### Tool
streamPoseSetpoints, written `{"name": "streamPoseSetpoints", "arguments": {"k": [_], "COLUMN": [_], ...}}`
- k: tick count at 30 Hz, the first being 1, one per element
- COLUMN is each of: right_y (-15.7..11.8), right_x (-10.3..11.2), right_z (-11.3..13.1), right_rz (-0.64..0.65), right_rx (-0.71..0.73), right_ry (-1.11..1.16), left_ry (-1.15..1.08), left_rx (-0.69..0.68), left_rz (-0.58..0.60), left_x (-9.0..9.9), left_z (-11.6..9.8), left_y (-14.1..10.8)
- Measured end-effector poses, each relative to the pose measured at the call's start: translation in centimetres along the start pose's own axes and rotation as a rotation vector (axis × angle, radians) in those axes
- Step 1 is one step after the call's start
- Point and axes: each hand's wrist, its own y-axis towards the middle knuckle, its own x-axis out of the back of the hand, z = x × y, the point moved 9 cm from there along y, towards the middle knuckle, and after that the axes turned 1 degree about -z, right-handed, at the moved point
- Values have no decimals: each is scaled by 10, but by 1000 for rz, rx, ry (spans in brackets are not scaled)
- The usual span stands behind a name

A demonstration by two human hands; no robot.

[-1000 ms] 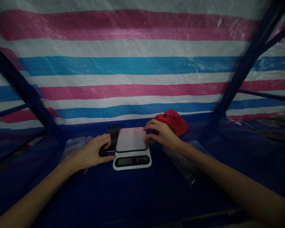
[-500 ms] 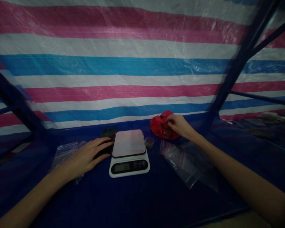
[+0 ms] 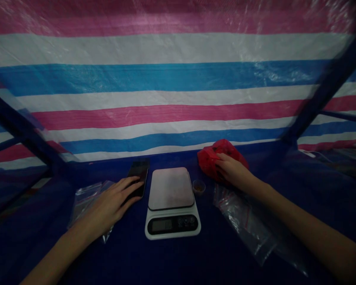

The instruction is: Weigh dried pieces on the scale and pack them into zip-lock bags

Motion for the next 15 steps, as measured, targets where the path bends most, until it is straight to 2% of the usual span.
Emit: {"name": "streamPoseSetpoints", "arguments": {"k": [6,9,12,15], "right_y": [0,-3,-4,-1], "right_x": [3,-2,-2,2], "right_z": [-6,-9,-3,10], "right_rz": [-46,-16,12,67], "right_rx": [-55,-48,-6,30], "right_ry": [-2,-64,-132,-125], "left_ry": [-139,-212,-268,-301], "left_rx": [45,85,105,132], "left_rz": [-29,-120,-217,-229], "left_x": [8,21,33,31], "left_z": [10,16,20,24], "left_y": [-2,-2,-3,-5]}}
